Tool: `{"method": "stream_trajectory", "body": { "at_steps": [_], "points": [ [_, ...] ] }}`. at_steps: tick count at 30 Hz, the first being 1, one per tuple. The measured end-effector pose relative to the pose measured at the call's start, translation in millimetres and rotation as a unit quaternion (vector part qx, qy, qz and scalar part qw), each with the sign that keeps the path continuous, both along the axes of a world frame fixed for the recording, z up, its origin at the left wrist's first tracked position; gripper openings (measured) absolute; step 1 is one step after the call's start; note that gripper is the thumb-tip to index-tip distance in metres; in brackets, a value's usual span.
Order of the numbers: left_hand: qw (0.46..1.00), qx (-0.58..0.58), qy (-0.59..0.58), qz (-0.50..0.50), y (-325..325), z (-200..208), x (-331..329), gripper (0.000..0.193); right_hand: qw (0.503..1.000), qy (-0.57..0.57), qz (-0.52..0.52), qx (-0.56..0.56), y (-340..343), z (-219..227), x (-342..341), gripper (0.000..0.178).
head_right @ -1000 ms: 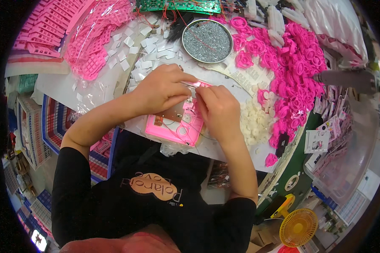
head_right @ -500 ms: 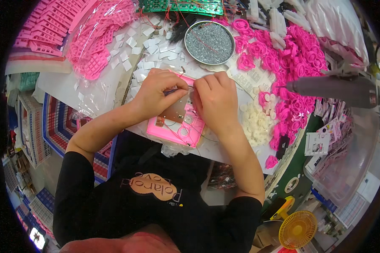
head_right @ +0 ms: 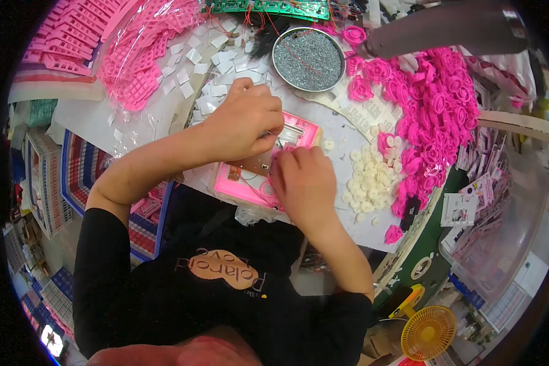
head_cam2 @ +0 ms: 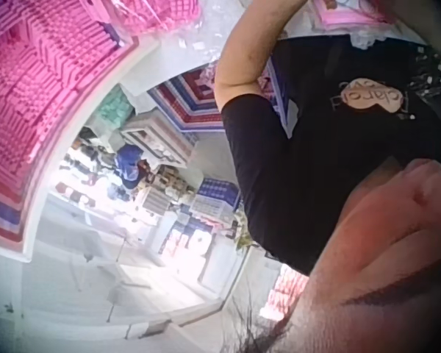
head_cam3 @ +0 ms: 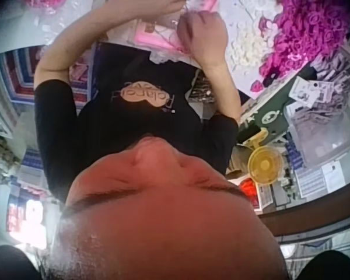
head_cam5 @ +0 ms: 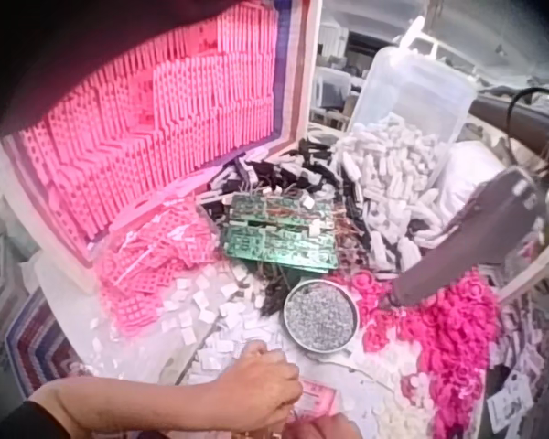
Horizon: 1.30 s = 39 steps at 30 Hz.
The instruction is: Assembling a pink plastic toy house by installing components, connecting wiring, and using an electric screwdriver.
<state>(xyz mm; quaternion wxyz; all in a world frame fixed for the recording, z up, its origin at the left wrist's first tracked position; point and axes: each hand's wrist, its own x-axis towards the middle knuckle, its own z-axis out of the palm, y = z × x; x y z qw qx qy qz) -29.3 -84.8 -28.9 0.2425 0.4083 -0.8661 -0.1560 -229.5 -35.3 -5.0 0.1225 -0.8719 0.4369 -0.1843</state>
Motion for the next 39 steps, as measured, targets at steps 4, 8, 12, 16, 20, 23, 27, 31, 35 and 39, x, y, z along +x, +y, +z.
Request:
{"method": "stream_trajectory", "body": {
  "at_steps": [4,8,12,16,20,23,27,31,35,39],
  "points": [
    [1.0,0.009,-0.021,-0.017,-5.9,2.9,-0.1,0.009,0.998,-0.037,-0.057,-0.012,-3.7,5.8,-5.0,0.025],
    [0.999,0.045,0.004,-0.008,-4.0,2.0,2.3,0.008,0.999,0.01,-0.04,0.022,1.4,3.1,-10.3,0.025],
    [0.998,0.052,0.032,0.015,1.5,-5.4,5.9,0.008,0.999,0.025,-0.035,0.024,2.3,0.7,-6.3,0.024],
    [0.997,0.038,0.065,0.024,6.7,-10.6,7.7,0.008,0.999,0.025,-0.021,0.041,0.3,-0.3,-6.4,0.021],
    [0.993,0.036,0.107,0.032,11.6,-15.0,7.0,0.007,0.996,0.045,-0.032,0.067,-7.6,8.5,-0.5,0.016],
    [0.99,0.032,0.128,0.04,13.1,-15.9,4.6,0.007,0.992,0.085,-0.038,0.079,-16.6,8.2,8.7,0.015],
    [0.988,0.028,0.143,0.045,15.0,-18.6,5.1,0.008,0.979,0.142,-0.053,0.136,-29.1,6.0,17.2,0.018],
    [0.985,0.03,0.164,0.053,15.4,-22.5,5.5,0.008,0.961,0.159,-0.083,0.208,-38.5,12.3,22.2,0.025],
    [0.982,0.036,0.175,0.057,14.5,-23.7,6.1,0.007,0.953,0.169,-0.108,0.228,-42.9,15.2,27.2,0.027],
    [0.981,0.039,0.181,0.055,14.3,-23.4,6.6,0.007,0.954,0.181,-0.09,0.22,-48.4,12.0,26.4,0.025]
  ]
}}
